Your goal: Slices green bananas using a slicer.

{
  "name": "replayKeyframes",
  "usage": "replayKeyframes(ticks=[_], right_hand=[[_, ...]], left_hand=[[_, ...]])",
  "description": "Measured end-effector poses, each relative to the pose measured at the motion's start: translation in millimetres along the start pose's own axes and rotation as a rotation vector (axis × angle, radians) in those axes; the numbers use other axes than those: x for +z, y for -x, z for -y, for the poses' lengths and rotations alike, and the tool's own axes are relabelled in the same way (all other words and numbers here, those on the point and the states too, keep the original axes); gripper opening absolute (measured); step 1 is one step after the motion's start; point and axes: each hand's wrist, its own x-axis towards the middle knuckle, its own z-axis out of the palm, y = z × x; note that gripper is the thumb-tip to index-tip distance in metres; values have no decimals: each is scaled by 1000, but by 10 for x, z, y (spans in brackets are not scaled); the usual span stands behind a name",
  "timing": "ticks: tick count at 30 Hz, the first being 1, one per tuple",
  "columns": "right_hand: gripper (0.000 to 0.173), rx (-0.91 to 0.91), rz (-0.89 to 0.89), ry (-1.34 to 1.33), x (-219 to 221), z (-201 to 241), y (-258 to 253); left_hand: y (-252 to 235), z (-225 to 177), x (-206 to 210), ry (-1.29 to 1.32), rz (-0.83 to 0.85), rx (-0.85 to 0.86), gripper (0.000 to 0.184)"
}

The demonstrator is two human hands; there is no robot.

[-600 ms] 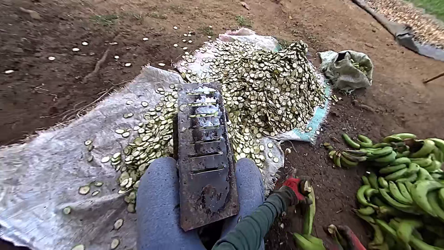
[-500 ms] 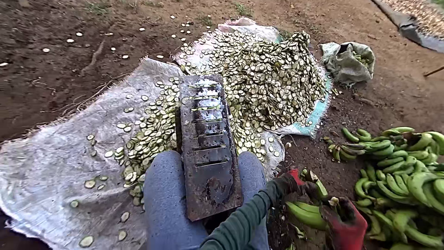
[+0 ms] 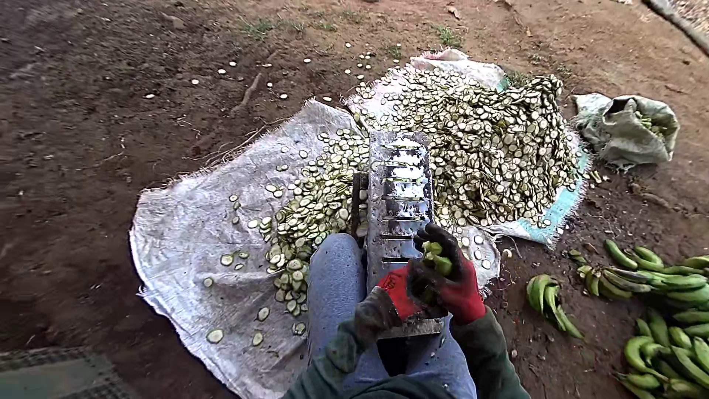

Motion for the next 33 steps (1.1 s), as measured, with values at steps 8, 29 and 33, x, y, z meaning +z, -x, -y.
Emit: replayKeyframes(ticks=[8,29,33], right_hand=[[45,8,-335,269,131,-335,343],[43,109,-408,664,29,-614,48],[39,17,-325,769,162,-781,-1602]], left_hand=[[295,353,-437,-292,-223,-58,95],[1722,2651,-256,426,-1233,-649,35],[1694,2713,-229,415,-1273,-585,34]])
